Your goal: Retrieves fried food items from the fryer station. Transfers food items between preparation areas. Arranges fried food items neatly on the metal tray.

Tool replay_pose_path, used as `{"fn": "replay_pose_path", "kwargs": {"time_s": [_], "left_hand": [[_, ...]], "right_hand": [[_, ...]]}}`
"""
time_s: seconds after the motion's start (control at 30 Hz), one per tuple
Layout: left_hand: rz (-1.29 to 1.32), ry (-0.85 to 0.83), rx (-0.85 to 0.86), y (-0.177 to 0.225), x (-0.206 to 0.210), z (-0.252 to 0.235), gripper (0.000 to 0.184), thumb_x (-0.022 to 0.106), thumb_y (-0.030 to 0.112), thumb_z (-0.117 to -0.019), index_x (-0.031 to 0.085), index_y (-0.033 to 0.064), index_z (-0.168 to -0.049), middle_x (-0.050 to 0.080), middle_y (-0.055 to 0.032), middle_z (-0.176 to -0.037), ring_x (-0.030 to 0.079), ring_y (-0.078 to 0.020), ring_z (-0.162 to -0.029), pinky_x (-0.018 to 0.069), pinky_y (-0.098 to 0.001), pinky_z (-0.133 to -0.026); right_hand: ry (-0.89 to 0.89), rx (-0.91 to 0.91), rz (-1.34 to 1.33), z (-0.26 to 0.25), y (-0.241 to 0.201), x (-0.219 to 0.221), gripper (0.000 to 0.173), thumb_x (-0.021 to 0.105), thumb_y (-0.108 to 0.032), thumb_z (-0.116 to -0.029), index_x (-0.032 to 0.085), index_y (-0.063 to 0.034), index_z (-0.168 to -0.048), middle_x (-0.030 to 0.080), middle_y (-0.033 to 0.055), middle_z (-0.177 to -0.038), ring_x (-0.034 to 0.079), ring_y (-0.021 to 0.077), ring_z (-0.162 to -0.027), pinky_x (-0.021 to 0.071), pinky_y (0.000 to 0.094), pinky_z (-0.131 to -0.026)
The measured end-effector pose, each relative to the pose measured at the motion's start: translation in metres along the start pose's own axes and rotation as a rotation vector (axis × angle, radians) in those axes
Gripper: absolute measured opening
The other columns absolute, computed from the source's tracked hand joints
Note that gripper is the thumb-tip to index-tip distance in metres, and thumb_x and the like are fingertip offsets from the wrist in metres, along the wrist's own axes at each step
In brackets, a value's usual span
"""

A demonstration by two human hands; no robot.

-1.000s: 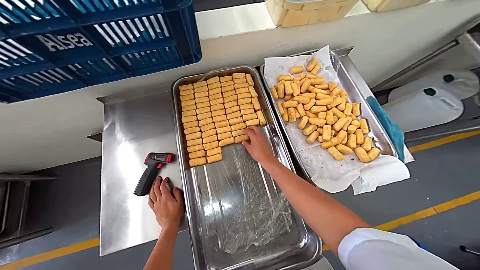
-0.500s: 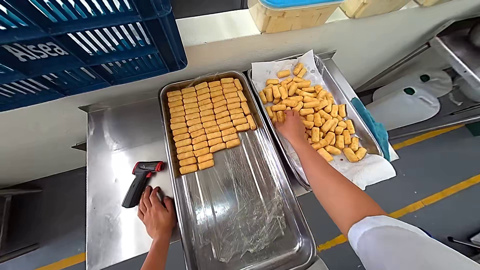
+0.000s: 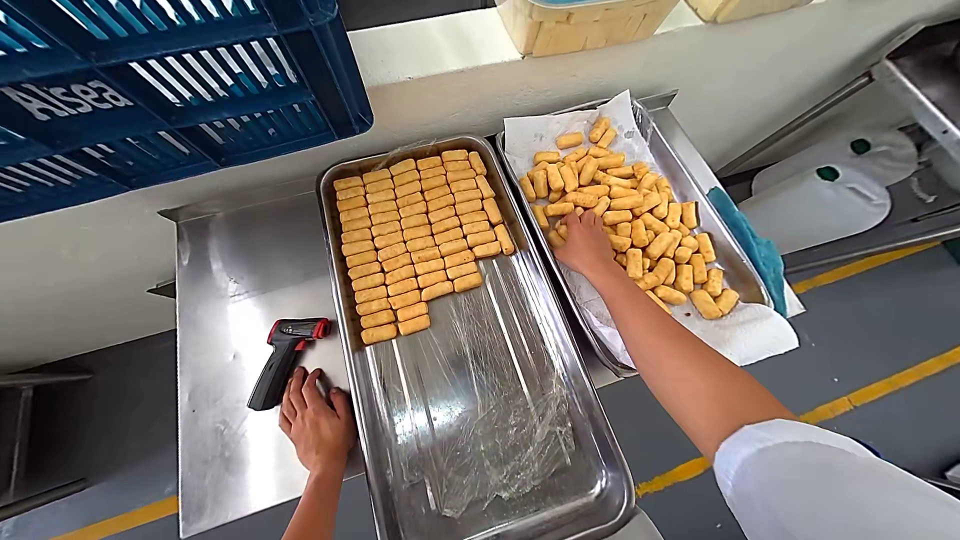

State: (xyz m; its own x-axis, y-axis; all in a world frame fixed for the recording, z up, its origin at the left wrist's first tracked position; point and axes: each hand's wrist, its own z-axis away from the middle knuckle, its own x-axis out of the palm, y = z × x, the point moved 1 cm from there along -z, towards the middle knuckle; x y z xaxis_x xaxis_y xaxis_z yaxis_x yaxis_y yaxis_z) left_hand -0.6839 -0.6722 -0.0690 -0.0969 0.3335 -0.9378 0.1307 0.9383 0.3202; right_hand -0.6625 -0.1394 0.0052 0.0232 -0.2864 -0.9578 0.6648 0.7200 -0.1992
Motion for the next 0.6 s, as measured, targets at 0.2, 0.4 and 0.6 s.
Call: {"fn": "replay_pose_path", "kwargs": {"time_s": [0.2, 0.4, 0.6], "left_hand": [[0.004, -0.008, 0.007, 0.0, -0.001, 0.0, 0.056, 0.035, 0.035, -0.0974, 0.06, 0.0016, -0.135, 0.048, -0.0213, -0.154, 0.041, -0.0415, -0.146, 0.0264, -0.0615, -0.118], [0.001, 0.003, 0.014, 0.001, -0.001, 0.0, 0.056, 0.035, 0.034, -0.0972, 0.061, 0.0024, -0.135, 0.049, -0.021, -0.153, 0.041, -0.0415, -0.145, 0.0267, -0.0608, -0.117], [0.006, 0.002, 0.01, 0.001, 0.0, 0.001, 0.056, 0.034, 0.035, -0.0975, 0.06, 0.0027, -0.136, 0.048, -0.0202, -0.154, 0.041, -0.0404, -0.146, 0.0261, -0.0604, -0.118]], "right_hand": [[-0.126, -0.126, 0.046, 0.026, 0.02, -0.002, 0.071, 0.082, -0.02, -0.0837, 0.051, -0.0046, -0.146, 0.057, 0.0284, -0.136, 0.052, 0.0493, -0.129, 0.0468, 0.0672, -0.098], [-0.123, -0.036, -0.108, 0.026, 0.018, -0.002, 0.082, 0.08, -0.018, -0.0864, 0.036, -0.0026, -0.154, 0.056, 0.0288, -0.139, 0.059, 0.0492, -0.123, 0.0493, 0.0676, -0.097], [-0.095, -0.047, -0.052, 0.028, 0.019, 0.004, 0.071, 0.078, -0.015, -0.086, 0.045, -0.005, -0.149, 0.062, 0.0264, -0.132, 0.058, 0.048, -0.125, 0.0474, 0.0665, -0.099]]}}
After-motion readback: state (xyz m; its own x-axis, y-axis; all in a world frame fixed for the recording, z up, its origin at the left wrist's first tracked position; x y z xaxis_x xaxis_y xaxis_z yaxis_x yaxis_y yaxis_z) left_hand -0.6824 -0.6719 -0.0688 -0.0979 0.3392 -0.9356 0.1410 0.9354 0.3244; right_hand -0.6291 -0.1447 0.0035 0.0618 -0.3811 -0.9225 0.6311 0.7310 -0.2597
